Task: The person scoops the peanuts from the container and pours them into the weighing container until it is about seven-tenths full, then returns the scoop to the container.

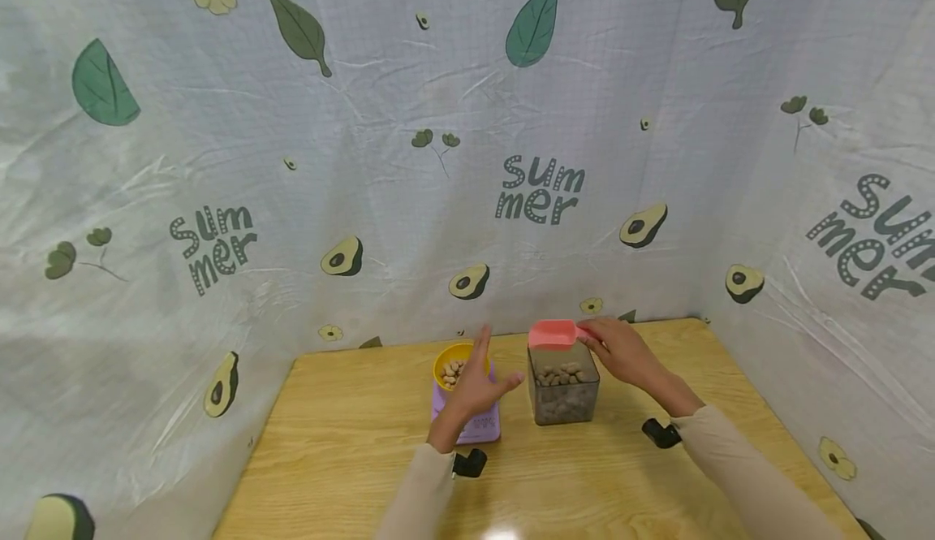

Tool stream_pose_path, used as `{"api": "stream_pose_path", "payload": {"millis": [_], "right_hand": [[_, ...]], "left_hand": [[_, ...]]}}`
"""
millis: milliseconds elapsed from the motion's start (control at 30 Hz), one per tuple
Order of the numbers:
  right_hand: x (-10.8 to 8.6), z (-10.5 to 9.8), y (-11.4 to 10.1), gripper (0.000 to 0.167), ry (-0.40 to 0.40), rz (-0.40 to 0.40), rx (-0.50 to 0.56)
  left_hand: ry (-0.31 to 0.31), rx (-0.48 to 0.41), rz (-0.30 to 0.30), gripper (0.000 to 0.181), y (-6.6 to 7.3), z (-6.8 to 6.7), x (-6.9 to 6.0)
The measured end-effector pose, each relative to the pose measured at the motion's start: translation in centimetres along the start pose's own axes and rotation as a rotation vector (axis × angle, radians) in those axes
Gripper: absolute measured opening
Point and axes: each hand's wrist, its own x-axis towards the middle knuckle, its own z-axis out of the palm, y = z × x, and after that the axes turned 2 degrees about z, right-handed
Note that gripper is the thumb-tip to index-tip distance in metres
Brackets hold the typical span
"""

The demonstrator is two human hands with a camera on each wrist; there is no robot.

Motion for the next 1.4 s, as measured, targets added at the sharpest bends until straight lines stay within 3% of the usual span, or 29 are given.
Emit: {"api": "stream_pose_path", "payload": {"millis": [267, 467, 733, 900, 1167, 1400], "right_hand": [[-1.2, -1.1, 1.3, 0.025, -0.012, -0.075, -0.120], [-1.1, -1.4, 1.3, 0.019, -0.053, -0.160, -0.296], [-0.2, -0.9, 0.9, 0.014, -0.028, -0.324, -0.538], [0.2, -0.9, 0.5, 0.015, -0.031, -0.379, -0.646], [0.9, 0.7, 0.3, 0.015, -0.115, -0.381, -0.761], [1.4, 2.1, 1.0, 0.017, -0.169, -0.406, -0.739]], "left_hand": [[-0.103, 0.018, -0.045, 0.108, -0.1, 2.5, 0.9], [-0.150, 0.056, -0.072, 0.109, -0.7, 4.3, 1.5], [-0.209, -0.017, -0.106, 0.118, -1.2, 5.8, 2.1], [-0.218, -0.078, -0.096, 0.114, -1.4, 6.3, 2.2], [-0.206, -0.123, -0.084, 0.110, -1.4, 6.2, 2.2], [-0.214, -0.121, -0.085, 0.111, -1.5, 6.3, 2.3]]}}
